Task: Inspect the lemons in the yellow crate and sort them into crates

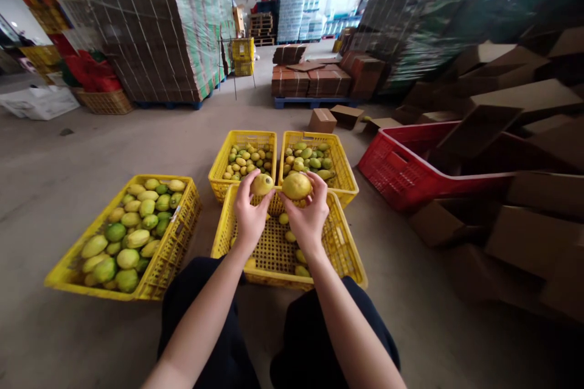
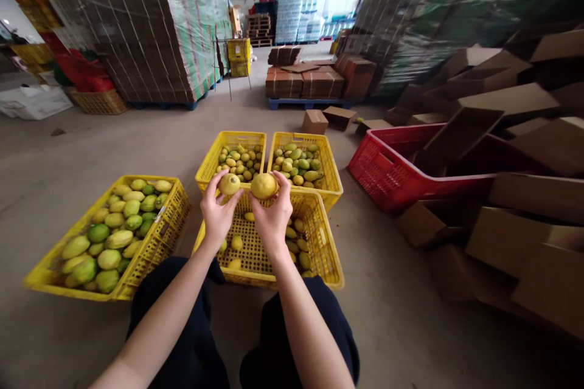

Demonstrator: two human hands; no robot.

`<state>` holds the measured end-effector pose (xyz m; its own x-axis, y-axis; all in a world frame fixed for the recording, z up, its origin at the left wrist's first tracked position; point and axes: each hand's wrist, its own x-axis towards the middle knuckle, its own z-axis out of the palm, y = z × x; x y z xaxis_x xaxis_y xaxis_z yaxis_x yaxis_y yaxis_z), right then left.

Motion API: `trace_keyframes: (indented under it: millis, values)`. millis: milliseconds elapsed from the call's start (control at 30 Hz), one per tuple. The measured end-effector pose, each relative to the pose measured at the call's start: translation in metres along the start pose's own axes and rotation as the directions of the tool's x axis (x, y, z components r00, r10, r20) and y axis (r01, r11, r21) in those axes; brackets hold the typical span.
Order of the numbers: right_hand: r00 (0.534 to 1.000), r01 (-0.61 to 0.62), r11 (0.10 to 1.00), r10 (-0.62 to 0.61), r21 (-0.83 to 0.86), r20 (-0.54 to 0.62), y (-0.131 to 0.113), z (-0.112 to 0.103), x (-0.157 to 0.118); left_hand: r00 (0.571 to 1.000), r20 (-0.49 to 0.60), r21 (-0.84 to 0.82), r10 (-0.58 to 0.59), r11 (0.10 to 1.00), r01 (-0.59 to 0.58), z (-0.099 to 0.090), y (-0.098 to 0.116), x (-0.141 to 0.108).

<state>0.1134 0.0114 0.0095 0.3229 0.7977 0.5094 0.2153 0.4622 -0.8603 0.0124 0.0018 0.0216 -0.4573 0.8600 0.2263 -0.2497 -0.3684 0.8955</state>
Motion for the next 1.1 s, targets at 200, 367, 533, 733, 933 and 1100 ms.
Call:
trace_keyframes:
  millis: [200, 367, 533, 733, 933, 1100]
  values:
    - [0.996, 0.077, 0.997, -0.077, 0.0, -0.051, -0.005, -0.002, -0.004, 0.992, 0.028, 0.053, 0.12, 0.991, -0.122, 0.0, 0.002, -0.004]
    - [0.997, 0.071, 0.997, -0.072, -0.013, -0.022, -0.001, -0.003, -0.004, 1.0, -0.021, -0.002, 0.022, 1.0, -0.022, 0.004, 0.004, -0.005]
    - [0.993, 0.108, 0.994, -0.109, -0.029, -0.045, 0.005, -0.003, -0.001, 0.999, -0.018, -0.002, 0.043, 0.999, -0.043, 0.007, 0.004, -0.005]
    - [0.987, 0.151, 0.988, -0.152, -0.038, -0.045, 0.006, -0.001, -0.002, 0.999, 0.016, 0.027, 0.052, 0.998, -0.052, 0.007, -0.001, -0.004]
    - [0.978, 0.207, 0.969, -0.206, -0.136, 0.023, 0.01, -0.001, 0.001, 0.975, 0.09, 0.154, 0.203, 0.964, -0.215, 0.003, -0.003, 0.001]
    - [0.985, 0.171, 0.968, -0.164, -0.185, 0.054, 0.013, -0.004, 0.008, 0.978, 0.085, 0.247, 0.191, 0.947, -0.206, -0.003, -0.006, 0.009]
